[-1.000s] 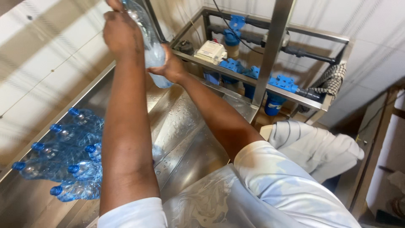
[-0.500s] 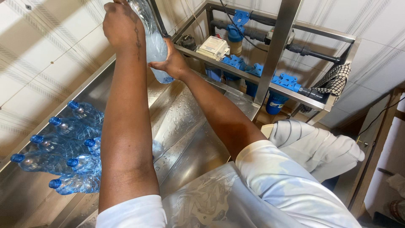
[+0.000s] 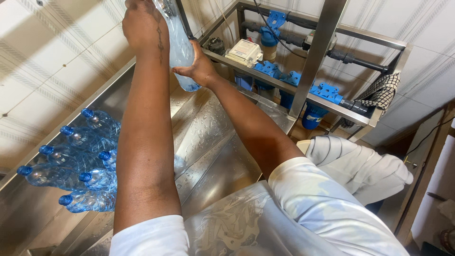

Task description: The person fills clear plastic water bottles with water from a red-handled tap. They hold the bottles under the stream, then place them on a stainless steel counter next to other filled bottles.

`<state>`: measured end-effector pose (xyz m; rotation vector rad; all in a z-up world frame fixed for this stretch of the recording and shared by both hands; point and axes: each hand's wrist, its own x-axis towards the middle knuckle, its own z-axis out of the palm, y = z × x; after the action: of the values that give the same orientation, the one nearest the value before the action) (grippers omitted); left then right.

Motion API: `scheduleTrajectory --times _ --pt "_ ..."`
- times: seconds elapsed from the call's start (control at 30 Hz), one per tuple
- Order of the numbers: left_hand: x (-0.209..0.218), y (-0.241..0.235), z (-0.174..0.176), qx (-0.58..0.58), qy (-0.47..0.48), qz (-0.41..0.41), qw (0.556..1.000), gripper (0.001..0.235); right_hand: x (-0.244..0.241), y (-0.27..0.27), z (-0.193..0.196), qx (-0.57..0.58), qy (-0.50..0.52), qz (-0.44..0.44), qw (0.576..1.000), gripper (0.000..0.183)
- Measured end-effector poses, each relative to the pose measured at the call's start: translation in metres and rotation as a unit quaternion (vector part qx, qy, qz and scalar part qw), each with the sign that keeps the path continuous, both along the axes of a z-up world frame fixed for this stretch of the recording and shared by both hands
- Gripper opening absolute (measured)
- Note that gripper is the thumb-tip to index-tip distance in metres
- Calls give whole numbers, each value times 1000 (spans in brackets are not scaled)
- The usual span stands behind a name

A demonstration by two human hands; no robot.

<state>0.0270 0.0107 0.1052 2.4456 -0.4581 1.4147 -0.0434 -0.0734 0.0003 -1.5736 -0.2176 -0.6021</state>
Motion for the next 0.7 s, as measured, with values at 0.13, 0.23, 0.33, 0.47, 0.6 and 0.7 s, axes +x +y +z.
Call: scheduleTrajectory --times 0.13,0.23,0.33,0.47,0.6,0.7 --pt "3 -3 -1 -31 5 20 999 25 -5 -3 0 -10 59 4 998 95" --pt "1 -4 0 -48 5 29 998 30 -7 -4 1 -18 79 3 997 96" --pt "1 -2 1 18 -28 83 996 19 -2 -5 -4 -30 59 -10 998 99" --pt "8 6 -3 31 30 63 997 34 7 -5 -11 -41 88 -31 995 128" --pt "7 8 -2 41 40 44 997 31 12 -8 -18 -20 65 10 998 119" --pt "5 8 -1 -25 113 23 993 36 15 -8 -20 -30 60 -16 998 119"
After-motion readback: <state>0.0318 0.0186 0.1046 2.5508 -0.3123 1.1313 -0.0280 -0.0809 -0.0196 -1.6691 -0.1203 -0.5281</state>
